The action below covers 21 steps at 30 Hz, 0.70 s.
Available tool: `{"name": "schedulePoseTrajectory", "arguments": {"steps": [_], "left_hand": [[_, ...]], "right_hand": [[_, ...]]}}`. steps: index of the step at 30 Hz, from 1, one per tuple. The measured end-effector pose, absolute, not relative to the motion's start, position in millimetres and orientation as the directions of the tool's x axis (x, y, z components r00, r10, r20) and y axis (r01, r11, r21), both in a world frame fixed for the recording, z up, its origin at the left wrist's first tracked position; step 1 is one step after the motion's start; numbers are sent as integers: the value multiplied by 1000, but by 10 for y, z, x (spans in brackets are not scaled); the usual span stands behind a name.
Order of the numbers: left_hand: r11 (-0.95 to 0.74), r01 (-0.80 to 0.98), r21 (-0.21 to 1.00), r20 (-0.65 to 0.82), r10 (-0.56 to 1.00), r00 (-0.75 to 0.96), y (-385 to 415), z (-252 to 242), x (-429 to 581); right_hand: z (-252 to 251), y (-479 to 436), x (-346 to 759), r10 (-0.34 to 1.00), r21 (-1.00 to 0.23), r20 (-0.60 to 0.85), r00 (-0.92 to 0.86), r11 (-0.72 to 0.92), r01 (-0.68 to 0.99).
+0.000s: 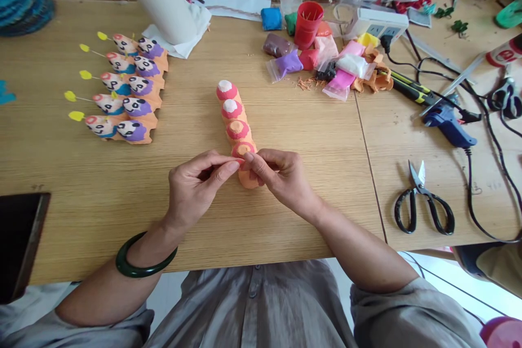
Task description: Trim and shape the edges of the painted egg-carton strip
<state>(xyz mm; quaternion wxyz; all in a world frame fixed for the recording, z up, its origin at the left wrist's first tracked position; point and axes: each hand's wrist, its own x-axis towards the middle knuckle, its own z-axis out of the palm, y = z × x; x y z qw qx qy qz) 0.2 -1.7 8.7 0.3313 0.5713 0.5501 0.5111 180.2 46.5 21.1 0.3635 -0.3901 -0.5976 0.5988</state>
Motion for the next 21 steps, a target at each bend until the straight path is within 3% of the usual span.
{"name": "schedulePoseTrajectory", "arguments": {"steps": [3, 8, 12, 17, 21], "left_hand": [[-114, 254, 960, 155, 977, -149, -17, 124, 2], [-46, 191, 981, 79, 982, -170, -17, 161, 3], [113, 52, 992, -100, 974, -203, -9, 108, -14], [268, -241, 933, -294, 952, -82, 11, 60, -31], [272, -270, 924, -293, 955, -39, 0, 49, -34]], "right_hand": [[187, 463, 1807, 928, -998, 61, -368, 56, -25], [139, 460, 1829, 894, -988, 152, -422, 154, -28], [115, 461, 1837, 892, -984, 173, -418, 177, -30], [126, 464, 1813, 875, -946, 272, -401, 320, 57], [148, 463, 1797, 819, -863, 425, -385, 495, 101]]}}
